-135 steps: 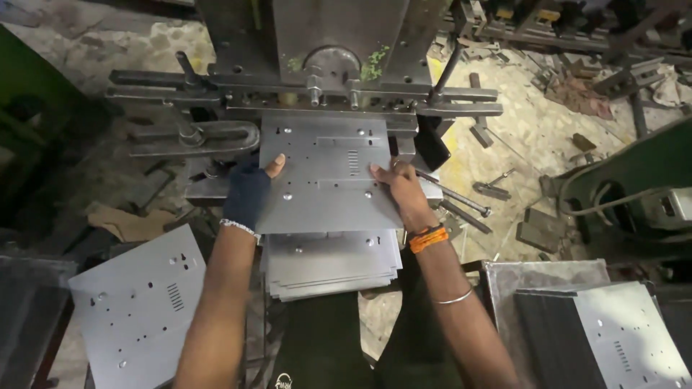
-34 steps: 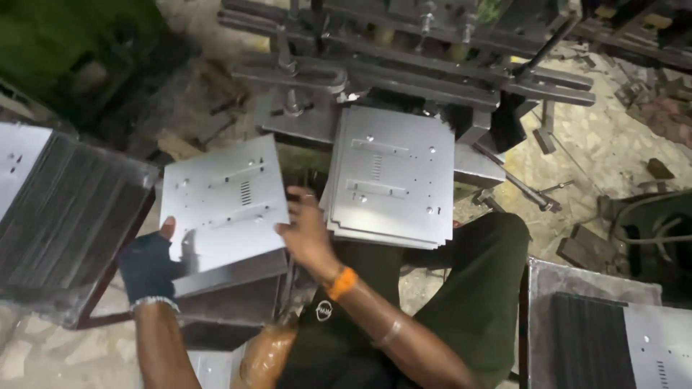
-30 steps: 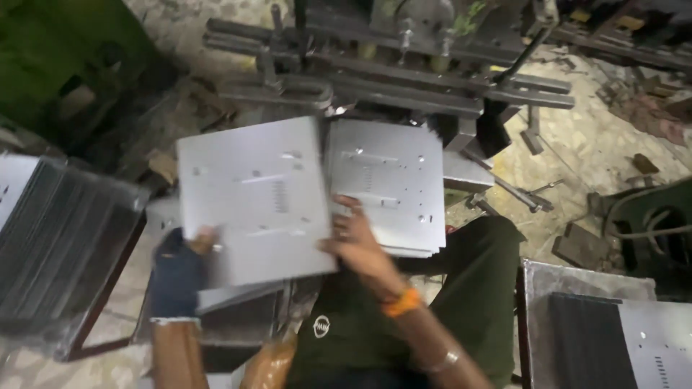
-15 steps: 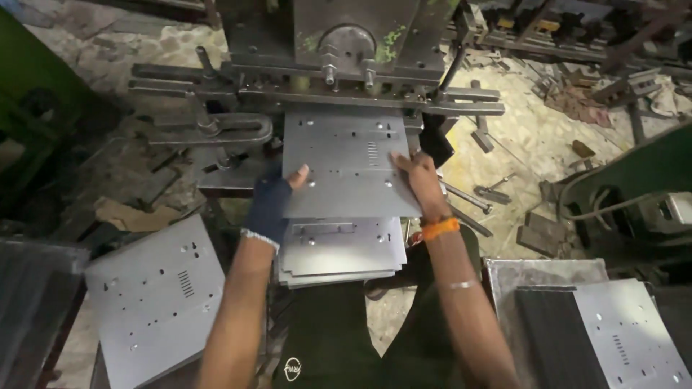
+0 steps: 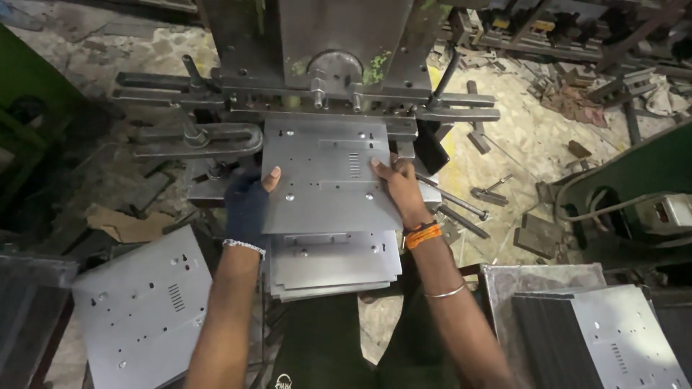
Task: Operating an industrial machine to stamp or bend metal sheets manually.
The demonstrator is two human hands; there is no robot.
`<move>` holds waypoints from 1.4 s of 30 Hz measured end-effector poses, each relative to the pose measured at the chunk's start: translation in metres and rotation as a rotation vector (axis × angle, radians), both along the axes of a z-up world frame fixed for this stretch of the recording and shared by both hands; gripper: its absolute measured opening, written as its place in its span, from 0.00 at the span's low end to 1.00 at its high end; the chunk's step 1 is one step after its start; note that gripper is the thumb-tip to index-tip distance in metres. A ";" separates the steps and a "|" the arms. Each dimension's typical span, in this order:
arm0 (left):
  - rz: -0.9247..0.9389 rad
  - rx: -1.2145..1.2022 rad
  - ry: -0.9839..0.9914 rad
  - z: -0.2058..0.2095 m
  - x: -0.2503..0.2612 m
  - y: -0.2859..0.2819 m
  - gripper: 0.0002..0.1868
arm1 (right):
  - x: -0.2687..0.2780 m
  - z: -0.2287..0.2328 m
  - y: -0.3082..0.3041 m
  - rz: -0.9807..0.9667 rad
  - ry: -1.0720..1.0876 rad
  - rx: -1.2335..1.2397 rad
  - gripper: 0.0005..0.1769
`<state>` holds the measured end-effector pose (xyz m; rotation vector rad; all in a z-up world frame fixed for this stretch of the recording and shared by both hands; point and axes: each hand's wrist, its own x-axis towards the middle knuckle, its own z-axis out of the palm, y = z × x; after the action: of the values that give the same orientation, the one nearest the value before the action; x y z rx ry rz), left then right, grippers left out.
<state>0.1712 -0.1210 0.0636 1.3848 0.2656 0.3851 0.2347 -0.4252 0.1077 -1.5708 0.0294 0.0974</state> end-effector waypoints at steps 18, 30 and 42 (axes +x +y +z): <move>-0.494 -0.511 -0.135 0.012 -0.088 -0.031 0.49 | 0.000 0.044 0.028 0.696 -0.447 -0.720 0.45; -0.466 -0.084 0.221 0.012 -0.101 -0.031 0.34 | -0.084 0.030 0.038 0.400 -0.538 -1.084 0.58; -0.302 0.058 0.147 -0.017 0.037 -0.004 0.29 | -0.018 0.036 -0.012 0.010 0.059 0.012 0.20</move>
<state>0.2080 -0.1247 0.0469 1.4862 0.1627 0.0407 0.2168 -0.4374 0.1442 -1.5555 0.0670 0.1511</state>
